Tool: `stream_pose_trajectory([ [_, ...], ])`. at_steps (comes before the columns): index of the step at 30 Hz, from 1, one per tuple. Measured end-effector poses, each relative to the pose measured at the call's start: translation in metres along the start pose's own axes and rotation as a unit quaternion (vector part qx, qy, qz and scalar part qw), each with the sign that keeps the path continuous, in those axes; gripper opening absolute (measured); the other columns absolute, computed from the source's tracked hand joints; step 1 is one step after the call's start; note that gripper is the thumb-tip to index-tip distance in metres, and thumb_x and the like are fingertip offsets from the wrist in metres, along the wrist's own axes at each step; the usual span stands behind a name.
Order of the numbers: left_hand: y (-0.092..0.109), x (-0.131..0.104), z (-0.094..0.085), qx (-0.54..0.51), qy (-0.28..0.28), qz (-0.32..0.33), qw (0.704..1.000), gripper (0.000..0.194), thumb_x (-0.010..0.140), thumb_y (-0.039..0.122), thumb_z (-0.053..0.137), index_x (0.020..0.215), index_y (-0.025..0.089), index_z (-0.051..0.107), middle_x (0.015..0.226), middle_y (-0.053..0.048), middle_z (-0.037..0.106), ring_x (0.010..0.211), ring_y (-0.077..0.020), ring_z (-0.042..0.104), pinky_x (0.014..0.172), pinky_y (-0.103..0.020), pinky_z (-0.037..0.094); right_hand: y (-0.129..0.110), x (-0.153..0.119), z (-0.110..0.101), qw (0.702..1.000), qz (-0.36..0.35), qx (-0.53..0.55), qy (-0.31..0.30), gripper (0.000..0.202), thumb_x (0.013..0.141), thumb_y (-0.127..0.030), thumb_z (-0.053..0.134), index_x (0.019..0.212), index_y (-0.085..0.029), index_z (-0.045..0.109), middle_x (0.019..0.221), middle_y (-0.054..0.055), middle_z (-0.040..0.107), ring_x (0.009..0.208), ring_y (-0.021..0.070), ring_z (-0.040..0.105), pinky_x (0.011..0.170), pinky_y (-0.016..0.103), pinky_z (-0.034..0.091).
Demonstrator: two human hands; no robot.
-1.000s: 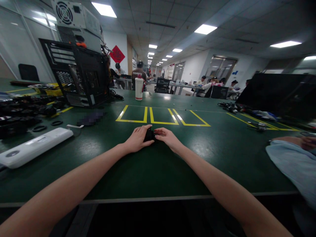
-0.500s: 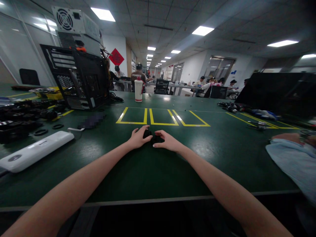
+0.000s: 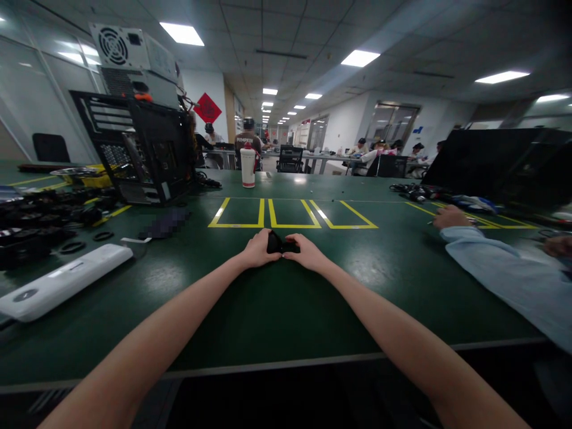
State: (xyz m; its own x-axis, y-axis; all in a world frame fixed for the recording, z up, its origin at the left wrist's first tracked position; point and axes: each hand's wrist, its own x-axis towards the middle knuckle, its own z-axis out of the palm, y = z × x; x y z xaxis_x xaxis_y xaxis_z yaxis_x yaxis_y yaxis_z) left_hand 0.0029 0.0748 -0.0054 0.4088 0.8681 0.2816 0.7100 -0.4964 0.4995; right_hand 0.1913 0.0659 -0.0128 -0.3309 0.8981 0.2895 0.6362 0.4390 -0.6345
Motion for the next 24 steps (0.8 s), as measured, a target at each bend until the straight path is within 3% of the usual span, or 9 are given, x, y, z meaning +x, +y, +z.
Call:
stream_pose_trajectory([
  [6, 0.016, 0.012, 0.010, -0.002, 0.008, -0.045, 0.999, 0.071, 0.062, 0.066, 0.052, 0.114, 0.020, 0.036, 0.111, -0.011, 0.052, 0.104, -0.0307, 0.049, 0.087, -0.046, 0.035, 0.012, 0.005, -0.003, 0.997, -0.003, 0.077, -0.009, 0.052, 0.065, -0.020, 0.064, 0.113, -0.016, 0.045, 0.115, 0.010, 0.051, 0.107, 0.0209, 0.050, 0.094, 0.041, 0.037],
  [12, 0.021, 0.015, 0.015, 0.004, 0.031, -0.060, 0.998, 0.059, 0.065, 0.053, 0.057, 0.111, 0.020, 0.038, 0.107, -0.009, 0.056, 0.101, -0.0290, 0.052, 0.086, -0.045, 0.036, 0.013, 0.004, -0.005, 0.994, 0.004, 0.110, -0.025, 0.055, 0.062, -0.018, 0.066, 0.113, -0.017, 0.046, 0.114, 0.008, 0.053, 0.106, 0.0196, 0.050, 0.096, 0.041, 0.034],
  [16, 0.023, 0.014, 0.014, -0.010, 0.019, -0.039, 0.999, 0.058, 0.067, 0.041, 0.059, 0.116, 0.019, 0.035, 0.114, -0.010, 0.053, 0.105, -0.0281, 0.051, 0.088, -0.042, 0.037, 0.009, 0.001, -0.010, 0.998, -0.006, 0.055, -0.021, 0.053, 0.063, -0.025, 0.066, 0.111, -0.016, 0.048, 0.109, 0.008, 0.053, 0.102, 0.0201, 0.050, 0.092, 0.040, 0.037],
  [21, 0.023, 0.012, 0.010, -0.038, 0.008, -0.017, 0.999, 0.064, 0.068, 0.040, 0.060, 0.122, 0.019, 0.031, 0.121, -0.011, 0.047, 0.111, -0.0280, 0.046, 0.091, -0.043, 0.036, 0.008, -0.004, -0.019, 0.999, 0.015, -0.039, -0.012, 0.046, 0.063, -0.038, 0.064, 0.101, -0.013, 0.056, 0.102, 0.010, 0.051, 0.098, 0.0224, 0.049, 0.087, 0.041, 0.039],
  [24, 0.024, 0.005, 0.008, -0.050, -0.001, -0.012, 0.999, 0.062, 0.068, 0.040, 0.061, 0.119, 0.017, 0.033, 0.119, -0.012, 0.048, 0.110, -0.0276, 0.047, 0.091, -0.042, 0.037, 0.006, -0.008, -0.023, 0.998, 0.008, -0.055, -0.015, 0.043, 0.066, -0.037, 0.063, 0.102, -0.013, 0.057, 0.102, 0.010, 0.051, 0.099, 0.0220, 0.048, 0.088, 0.040, 0.038],
])
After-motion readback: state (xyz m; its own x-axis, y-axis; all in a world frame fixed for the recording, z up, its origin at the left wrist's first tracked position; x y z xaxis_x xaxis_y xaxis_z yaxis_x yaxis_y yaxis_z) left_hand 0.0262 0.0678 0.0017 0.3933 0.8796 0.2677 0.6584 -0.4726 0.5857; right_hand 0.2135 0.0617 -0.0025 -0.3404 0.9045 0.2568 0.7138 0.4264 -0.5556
